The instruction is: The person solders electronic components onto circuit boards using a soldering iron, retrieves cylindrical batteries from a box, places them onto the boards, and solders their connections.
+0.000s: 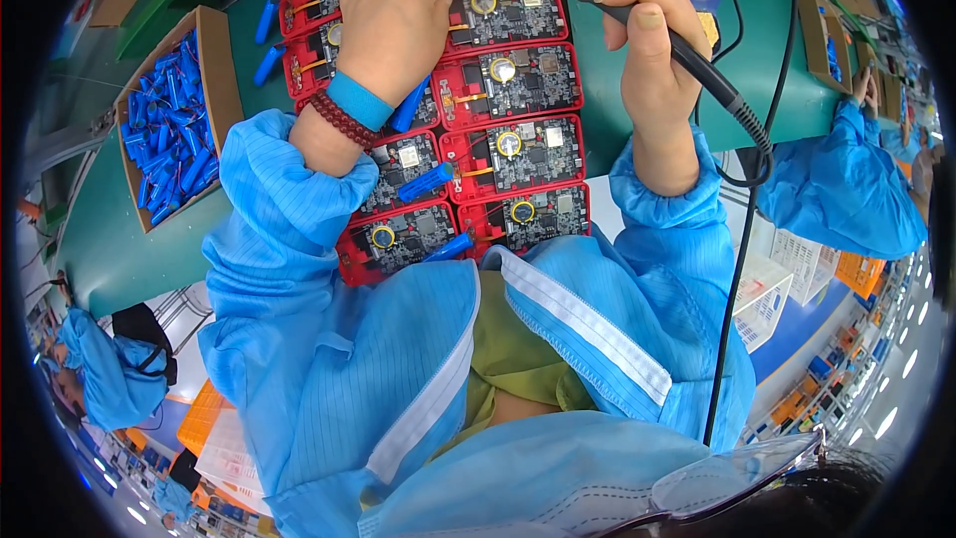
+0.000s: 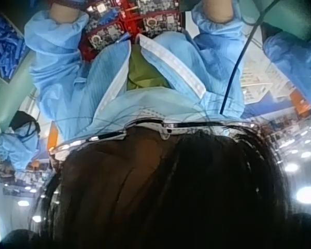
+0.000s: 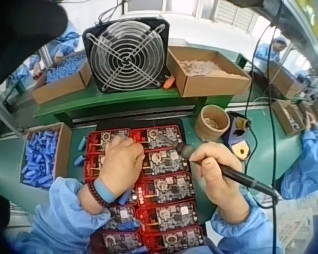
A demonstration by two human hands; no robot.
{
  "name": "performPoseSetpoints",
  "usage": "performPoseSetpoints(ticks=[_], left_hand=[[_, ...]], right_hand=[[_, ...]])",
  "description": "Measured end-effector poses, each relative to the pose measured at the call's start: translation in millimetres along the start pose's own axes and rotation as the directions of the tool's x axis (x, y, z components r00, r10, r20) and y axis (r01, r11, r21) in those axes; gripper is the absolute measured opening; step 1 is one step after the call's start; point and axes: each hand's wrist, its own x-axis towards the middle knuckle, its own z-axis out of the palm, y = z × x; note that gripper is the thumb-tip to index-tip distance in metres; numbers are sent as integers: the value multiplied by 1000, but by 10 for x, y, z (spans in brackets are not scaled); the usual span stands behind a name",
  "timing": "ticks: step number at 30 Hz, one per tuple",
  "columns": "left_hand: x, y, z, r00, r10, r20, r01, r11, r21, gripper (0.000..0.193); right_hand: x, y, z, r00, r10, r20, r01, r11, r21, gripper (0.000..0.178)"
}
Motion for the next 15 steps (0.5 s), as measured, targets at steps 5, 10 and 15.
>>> performPoseSetpoints(ticks=[5,10,15], left_hand=[[18,-21,0,1000,9,6,-9,1000,0,6],[-10,-46,-34,1000,-19,14,19,1000,19,8],[-38,-5,-149,998,-1,-61,7,995,97,7]], right_hand=[[-19,-53,-45,1000,-1,8,1,1000,-16,20],[-30,-65,-30,999,-30,-35,31,999,28,21],[-62,-160,-113,998,-2,-60,-5,995,-104,29]])
